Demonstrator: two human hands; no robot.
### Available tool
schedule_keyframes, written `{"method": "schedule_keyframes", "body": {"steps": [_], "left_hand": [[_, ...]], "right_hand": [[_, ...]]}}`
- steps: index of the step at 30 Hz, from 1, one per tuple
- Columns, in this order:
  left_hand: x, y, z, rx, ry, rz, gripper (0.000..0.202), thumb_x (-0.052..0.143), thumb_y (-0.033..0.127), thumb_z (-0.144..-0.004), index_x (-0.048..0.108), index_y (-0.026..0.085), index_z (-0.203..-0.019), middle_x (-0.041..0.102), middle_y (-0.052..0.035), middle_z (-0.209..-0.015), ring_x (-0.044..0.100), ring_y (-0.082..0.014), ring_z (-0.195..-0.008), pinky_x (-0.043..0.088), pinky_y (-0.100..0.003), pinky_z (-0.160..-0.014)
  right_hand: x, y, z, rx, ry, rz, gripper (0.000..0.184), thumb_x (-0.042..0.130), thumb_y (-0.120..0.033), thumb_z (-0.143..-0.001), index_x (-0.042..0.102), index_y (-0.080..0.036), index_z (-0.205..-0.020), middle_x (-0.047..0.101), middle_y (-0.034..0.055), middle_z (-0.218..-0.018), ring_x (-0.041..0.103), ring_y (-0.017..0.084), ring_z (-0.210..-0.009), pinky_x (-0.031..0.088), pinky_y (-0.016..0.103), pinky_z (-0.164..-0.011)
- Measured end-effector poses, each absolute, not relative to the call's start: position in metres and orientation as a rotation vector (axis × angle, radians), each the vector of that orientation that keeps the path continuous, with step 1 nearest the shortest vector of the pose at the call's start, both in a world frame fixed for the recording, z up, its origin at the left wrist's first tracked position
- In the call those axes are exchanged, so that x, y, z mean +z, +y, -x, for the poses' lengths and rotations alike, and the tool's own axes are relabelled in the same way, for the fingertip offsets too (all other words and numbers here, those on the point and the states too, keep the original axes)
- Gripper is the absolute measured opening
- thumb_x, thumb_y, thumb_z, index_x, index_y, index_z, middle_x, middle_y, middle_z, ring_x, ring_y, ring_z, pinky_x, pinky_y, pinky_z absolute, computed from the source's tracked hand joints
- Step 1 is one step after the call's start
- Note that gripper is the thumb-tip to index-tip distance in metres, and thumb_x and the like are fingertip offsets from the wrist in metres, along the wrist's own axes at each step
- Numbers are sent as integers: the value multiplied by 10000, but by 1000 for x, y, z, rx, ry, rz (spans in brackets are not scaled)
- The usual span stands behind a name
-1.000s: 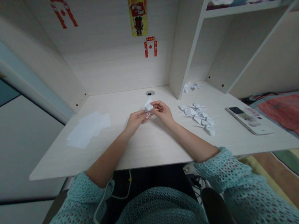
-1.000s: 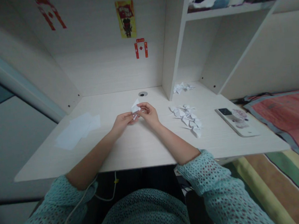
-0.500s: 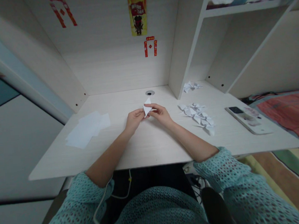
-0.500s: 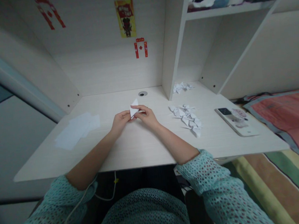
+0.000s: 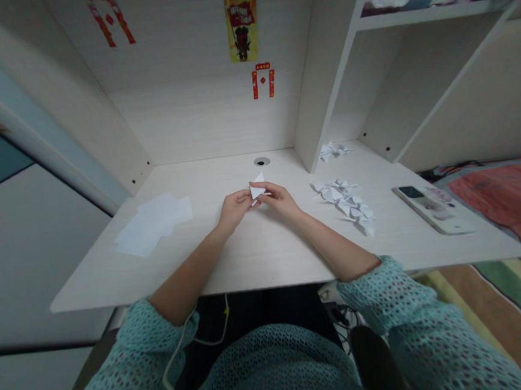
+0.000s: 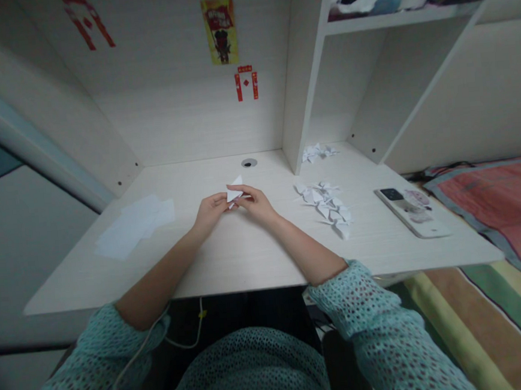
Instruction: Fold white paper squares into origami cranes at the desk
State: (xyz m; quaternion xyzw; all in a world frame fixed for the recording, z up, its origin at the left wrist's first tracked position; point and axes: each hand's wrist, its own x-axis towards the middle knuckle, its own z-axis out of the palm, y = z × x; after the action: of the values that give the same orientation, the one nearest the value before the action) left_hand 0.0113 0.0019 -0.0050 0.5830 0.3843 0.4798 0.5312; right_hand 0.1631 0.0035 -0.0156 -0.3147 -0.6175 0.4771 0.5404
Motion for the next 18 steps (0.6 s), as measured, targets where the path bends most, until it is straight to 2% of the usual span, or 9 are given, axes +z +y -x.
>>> {"method": "schedule_keyframes", "body": {"steps": [6, 8, 12, 18], "left_hand": [[-4, 1, -10, 1071, 916, -1377, 321, 694, 407, -658, 668, 145, -842, 687, -53, -818, 634, -160, -776, 483, -284, -761], [-3, 2, -9, 1026, 941, -1371, 341, 678, 450, -675, 672, 148, -832, 679, -44, -784, 624, -146, -733, 479, -262, -709], [-4, 4, -8, 1013, 1000, -1284, 443, 623, 564, -693, 672, 143, -824, 674, -58, -742, 618, -146, -676, 472, -265, -655], [-6, 5, -9, 1114, 980, -1242, 409, 726, 466, -623, 676, 138, -862, 692, -62, -804, 627, -148, -711, 481, -281, -711]], "right_hand": [[-17, 7, -167, 1167, -1426, 764, 383, 697, -416, -675, 693, -254, -1022, 699, 26, -996, 625, 183, -871, 446, 341, -876], [-17, 8, -167, 1182, -1396, 769, 330, 694, -436, -679, 720, -246, -948, 709, 21, -947, 622, 189, -898, 432, 336, -892], [-17, 8, -166, 1273, -1372, 765, 316, 676, -481, -690, 741, -213, -844, 711, 19, -799, 631, 179, -788, 450, 333, -834], [-15, 5, -164, 1286, -1335, 770, 311, 711, -467, -653, 740, -208, -822, 716, 23, -844, 631, 175, -810, 452, 328, -830]]}}
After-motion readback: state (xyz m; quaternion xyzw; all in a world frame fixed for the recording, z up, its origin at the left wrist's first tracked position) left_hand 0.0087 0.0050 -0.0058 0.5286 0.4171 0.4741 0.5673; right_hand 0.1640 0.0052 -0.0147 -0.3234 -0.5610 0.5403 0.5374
